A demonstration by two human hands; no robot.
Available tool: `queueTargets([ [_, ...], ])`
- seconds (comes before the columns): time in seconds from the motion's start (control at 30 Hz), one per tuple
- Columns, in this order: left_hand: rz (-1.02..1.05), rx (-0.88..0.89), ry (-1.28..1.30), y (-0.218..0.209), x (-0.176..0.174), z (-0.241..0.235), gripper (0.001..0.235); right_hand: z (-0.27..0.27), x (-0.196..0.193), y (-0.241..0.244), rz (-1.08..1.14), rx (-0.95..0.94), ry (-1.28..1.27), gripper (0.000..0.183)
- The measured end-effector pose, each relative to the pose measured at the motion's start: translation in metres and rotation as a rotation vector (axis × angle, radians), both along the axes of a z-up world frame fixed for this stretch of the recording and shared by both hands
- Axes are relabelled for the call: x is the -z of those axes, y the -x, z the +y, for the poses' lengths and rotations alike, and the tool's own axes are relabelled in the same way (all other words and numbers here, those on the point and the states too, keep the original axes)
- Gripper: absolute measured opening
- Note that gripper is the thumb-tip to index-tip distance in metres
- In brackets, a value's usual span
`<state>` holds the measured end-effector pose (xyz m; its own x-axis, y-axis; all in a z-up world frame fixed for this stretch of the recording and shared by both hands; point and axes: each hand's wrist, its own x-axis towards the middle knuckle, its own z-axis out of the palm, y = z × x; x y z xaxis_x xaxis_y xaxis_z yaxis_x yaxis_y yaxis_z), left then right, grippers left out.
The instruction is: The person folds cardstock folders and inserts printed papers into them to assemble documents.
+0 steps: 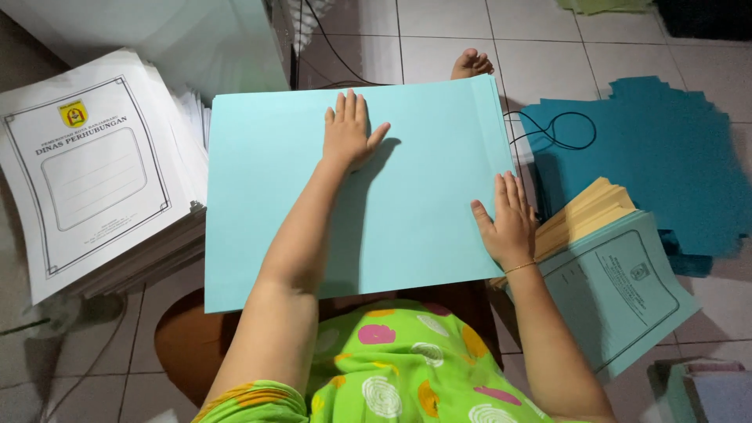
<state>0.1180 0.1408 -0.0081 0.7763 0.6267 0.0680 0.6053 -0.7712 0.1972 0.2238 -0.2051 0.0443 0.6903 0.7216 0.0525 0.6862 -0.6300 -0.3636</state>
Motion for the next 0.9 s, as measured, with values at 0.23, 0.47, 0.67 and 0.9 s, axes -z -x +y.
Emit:
queueTargets([
  [0.23, 0.045, 0.383, -0.008, 0.152, -0.022, -0.178, 0.093, -0.003, 0.008, -0.002, -0.014, -0.025, 0.006, 0.080],
  [0.47, -0.071, -0.037, -0.082, 0.316, 0.006, -0.157, 0.081, -0.006, 0.008, 0.002, -0.055, -0.024, 0.005, 0.082],
  [0.67, -0.188, -0.446, 0.011, 0.308, -0.007, -0.166, 0.099, -0.007, 0.007, 0.004, -0.067, -0.027, 0.005, 0.083],
  [0.9, -0.104, -0.098, 0.085, 0.223, -0.008, -0.215, 0.096, -0.011, 0.016, -0.005, -0.062, -0.037, -0.020, 0.080],
])
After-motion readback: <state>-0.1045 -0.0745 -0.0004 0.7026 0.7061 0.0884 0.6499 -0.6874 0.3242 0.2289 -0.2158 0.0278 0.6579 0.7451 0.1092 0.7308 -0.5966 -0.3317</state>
